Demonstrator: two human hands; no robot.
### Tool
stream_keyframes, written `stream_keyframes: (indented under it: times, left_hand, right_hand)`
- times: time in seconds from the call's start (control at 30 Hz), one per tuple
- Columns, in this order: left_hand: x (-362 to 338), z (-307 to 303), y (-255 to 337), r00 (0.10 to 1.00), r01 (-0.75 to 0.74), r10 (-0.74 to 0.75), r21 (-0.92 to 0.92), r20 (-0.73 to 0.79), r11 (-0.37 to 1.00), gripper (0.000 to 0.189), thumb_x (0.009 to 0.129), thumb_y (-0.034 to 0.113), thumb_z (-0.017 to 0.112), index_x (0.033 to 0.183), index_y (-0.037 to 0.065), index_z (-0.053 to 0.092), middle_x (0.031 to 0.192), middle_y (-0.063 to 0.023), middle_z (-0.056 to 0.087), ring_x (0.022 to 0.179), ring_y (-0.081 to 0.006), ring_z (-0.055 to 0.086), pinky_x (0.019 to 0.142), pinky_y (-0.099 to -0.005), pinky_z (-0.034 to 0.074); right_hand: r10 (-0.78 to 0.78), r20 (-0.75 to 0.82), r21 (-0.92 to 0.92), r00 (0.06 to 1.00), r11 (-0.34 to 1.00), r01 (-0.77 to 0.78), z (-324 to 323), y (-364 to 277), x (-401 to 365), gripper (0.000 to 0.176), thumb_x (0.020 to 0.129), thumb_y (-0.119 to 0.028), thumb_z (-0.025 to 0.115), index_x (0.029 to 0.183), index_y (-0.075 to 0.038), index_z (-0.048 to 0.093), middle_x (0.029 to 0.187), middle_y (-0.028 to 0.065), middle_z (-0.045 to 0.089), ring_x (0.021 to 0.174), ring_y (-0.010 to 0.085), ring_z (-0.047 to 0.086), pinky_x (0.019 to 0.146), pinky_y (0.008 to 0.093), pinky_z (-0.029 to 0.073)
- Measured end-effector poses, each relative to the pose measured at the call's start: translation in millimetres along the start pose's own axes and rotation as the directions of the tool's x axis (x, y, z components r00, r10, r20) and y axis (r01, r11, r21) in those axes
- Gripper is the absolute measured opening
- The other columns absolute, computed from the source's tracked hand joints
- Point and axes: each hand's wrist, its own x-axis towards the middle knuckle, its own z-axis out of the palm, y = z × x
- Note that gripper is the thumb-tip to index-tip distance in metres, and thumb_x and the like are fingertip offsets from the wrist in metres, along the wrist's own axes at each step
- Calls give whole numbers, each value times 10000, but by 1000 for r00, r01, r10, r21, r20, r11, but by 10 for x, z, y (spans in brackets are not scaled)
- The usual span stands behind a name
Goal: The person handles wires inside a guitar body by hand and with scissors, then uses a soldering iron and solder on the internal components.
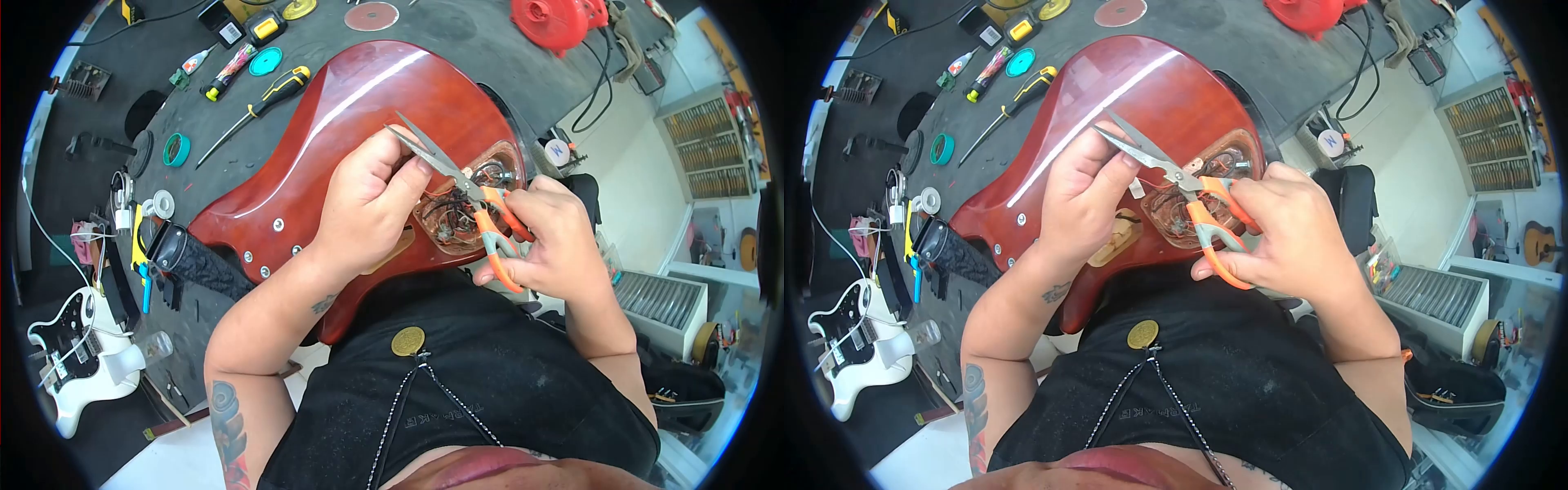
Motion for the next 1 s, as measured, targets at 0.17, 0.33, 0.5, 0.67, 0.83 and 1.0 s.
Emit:
stream_keyframes:
  times: [0.17,0.33,0.5,0.67,0.83,1.0]
  left_hand:
    - [-6,7,34,1000,-1,0,-27,-12,1000,128,1121,60,573,1166,-2,675,1058,-6,703,979,-67,614,866,-283,527]
    - [-20,7,45,1000,-3,3,-3,10,1000,131,1119,51,573,1161,-3,685,1042,4,692,956,-56,602,851,-268,515]
    - [-13,0,34,1000,15,-15,7,25,1000,135,1117,48,576,1162,-4,693,1024,15,681,914,-42,575,815,-255,493]
    - [-13,-16,38,1000,3,-3,-7,14,1000,136,1116,47,582,1168,-7,695,1004,25,676,899,-37,562,797,-253,482]
    - [-26,-59,-16,1000,17,-16,-39,25,999,128,1115,75,587,1168,13,685,1050,-16,730,907,-55,653,751,-244,543]
    - [-29,-64,-12,999,44,-43,-70,23,997,130,1116,74,572,1170,11,672,1051,-27,734,906,-61,661,756,-247,547]
  right_hand:
    - [-18,-56,12,998,1000,18,40,-9,-11,622,628,-515,983,833,-26,657,660,90,500,646,298,444,614,415,382]
    - [82,2,-88,997,993,-82,27,-105,-30,304,695,-182,875,820,-44,635,737,105,640,742,325,613,686,443,519]
    - [87,5,-133,996,988,-85,36,-137,-21,311,703,-160,869,838,-41,616,767,113,660,782,334,623,731,455,527]
    - [82,32,-115,996,990,-78,47,-105,-13,310,701,-155,866,836,-45,609,755,115,652,775,340,617,735,466,518]
    - [30,31,-80,999,996,-28,5,-47,3,337,670,-176,878,840,-46,618,724,117,624,740,343,588,709,450,492]
    - [16,8,-62,1000,998,-15,27,-11,1,338,660,-181,882,856,-38,646,710,107,616,730,343,576,701,449,485]
